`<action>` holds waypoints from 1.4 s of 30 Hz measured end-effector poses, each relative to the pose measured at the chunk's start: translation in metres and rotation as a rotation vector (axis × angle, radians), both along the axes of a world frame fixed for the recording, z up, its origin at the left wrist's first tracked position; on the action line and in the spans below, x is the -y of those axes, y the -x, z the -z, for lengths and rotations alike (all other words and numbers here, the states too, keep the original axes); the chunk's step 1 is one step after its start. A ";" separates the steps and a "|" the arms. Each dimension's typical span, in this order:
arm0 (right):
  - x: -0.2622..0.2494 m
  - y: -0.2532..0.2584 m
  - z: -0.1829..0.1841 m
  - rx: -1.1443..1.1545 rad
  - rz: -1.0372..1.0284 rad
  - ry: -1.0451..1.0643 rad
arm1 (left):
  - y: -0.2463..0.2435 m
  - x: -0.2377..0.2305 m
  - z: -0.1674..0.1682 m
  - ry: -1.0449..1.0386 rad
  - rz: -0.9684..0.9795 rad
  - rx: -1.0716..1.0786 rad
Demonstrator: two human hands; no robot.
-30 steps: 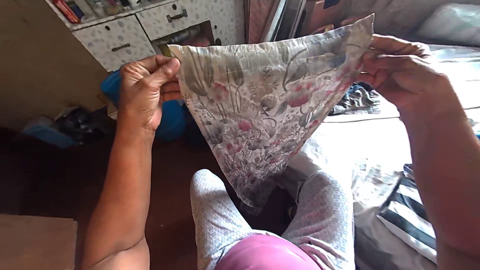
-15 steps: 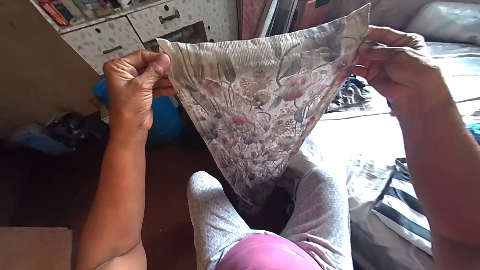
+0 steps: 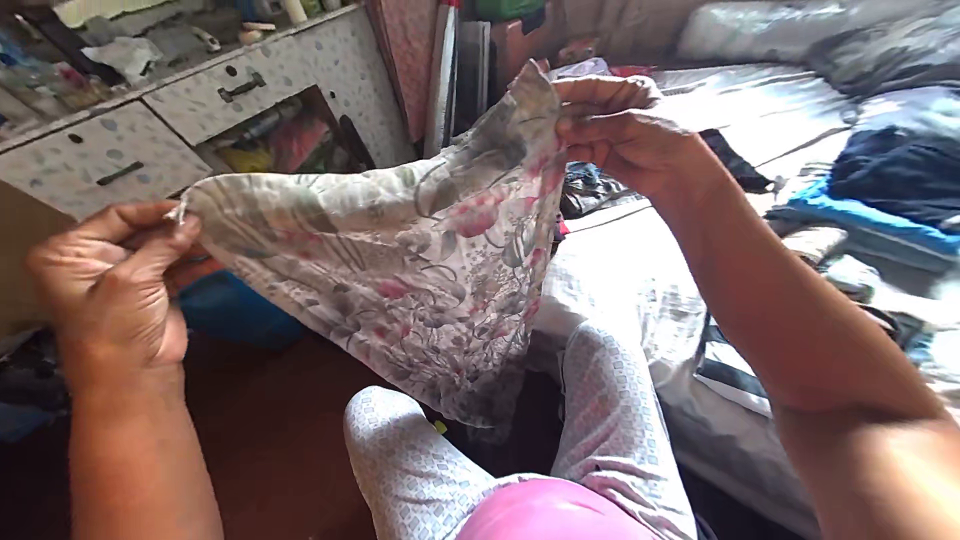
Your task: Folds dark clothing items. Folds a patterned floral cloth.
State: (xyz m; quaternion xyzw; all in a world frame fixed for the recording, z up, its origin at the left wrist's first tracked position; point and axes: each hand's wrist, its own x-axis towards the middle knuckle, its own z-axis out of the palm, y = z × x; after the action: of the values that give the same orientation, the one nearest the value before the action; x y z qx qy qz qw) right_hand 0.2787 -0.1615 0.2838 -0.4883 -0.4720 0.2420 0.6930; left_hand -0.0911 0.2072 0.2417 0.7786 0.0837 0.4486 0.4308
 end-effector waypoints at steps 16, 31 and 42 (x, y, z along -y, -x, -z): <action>-0.046 0.062 0.003 0.082 -0.248 0.060 | -0.040 0.077 -0.018 -0.084 -0.013 -0.305; -0.100 0.144 0.056 0.031 -0.615 -0.100 | -0.030 0.148 -0.036 -0.123 -0.031 -0.194; -0.084 0.120 0.126 0.068 -0.638 0.017 | 0.067 0.121 -0.050 -0.106 -0.231 -0.203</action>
State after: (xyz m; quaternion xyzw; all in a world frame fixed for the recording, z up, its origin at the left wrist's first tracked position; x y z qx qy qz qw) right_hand 0.1583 -0.0771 0.1575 -0.3291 -0.6224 0.4345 0.5618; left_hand -0.1583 0.0859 0.2919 0.8268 0.1919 0.4180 0.3240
